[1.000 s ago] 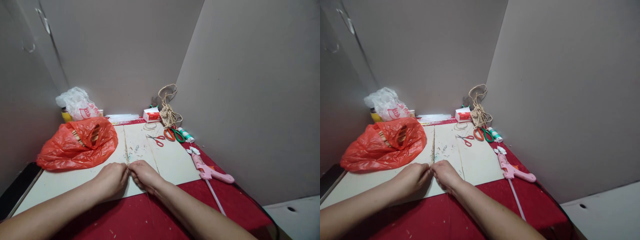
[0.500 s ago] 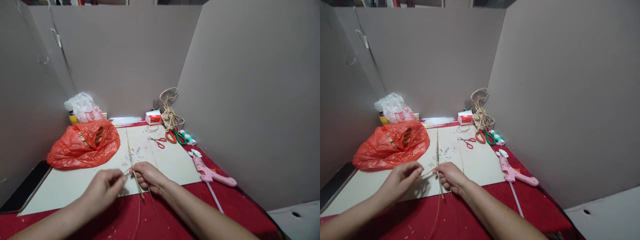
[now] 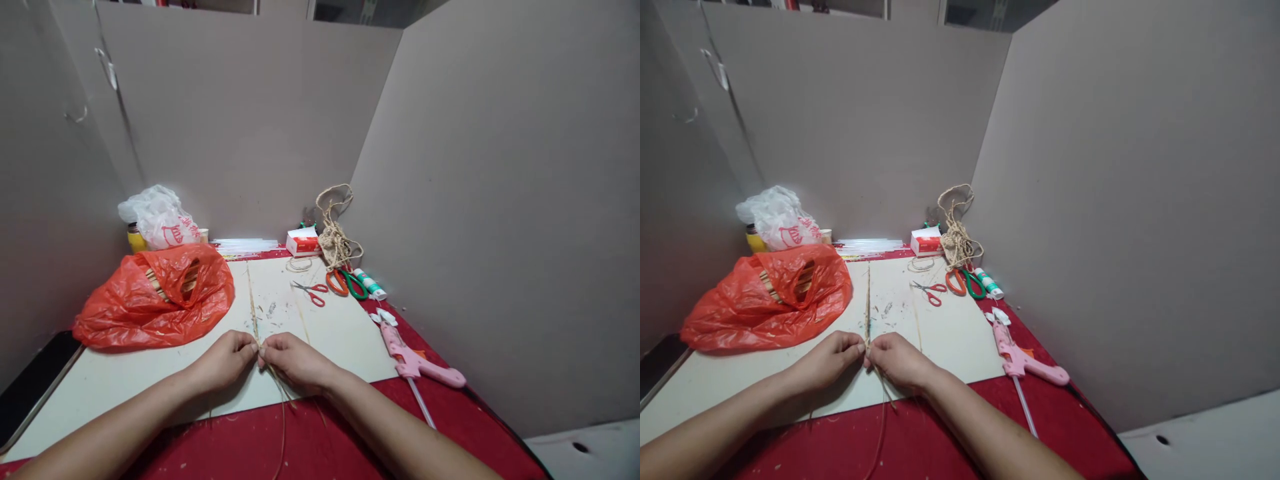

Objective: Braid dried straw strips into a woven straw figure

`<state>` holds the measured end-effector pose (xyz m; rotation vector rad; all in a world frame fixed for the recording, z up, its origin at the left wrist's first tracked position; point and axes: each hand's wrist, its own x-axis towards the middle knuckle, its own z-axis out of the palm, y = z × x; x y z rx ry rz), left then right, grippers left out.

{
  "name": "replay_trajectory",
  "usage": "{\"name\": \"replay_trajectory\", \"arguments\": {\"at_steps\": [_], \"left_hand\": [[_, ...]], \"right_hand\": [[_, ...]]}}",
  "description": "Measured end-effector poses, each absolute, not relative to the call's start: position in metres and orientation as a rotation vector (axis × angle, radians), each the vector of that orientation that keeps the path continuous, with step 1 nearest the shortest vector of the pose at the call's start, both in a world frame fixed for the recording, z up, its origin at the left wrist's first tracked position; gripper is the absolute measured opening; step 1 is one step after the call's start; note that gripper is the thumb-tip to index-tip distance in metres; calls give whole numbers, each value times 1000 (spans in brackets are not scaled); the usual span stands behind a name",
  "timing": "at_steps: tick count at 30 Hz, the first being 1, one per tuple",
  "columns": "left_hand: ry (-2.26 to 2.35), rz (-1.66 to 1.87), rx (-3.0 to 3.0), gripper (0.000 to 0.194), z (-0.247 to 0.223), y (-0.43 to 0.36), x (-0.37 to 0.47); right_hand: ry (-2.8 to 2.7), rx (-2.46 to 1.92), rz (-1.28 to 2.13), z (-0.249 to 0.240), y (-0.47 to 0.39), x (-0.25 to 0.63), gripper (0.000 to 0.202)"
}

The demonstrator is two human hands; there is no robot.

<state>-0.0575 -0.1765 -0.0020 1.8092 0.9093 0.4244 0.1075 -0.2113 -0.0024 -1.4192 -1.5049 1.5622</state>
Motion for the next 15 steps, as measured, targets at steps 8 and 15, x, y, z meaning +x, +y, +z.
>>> {"name": "replay_trajectory", "arguments": {"at_steps": [8, 15], "left_hand": [[960, 353, 1720, 33, -6, -168, -59], [1011, 396, 1678, 30, -5, -172, -56]], "right_hand": [[-2184, -1698, 656, 9, -220, 103, 29], [-2212, -1764, 524, 24, -227, 109, 28]]}}
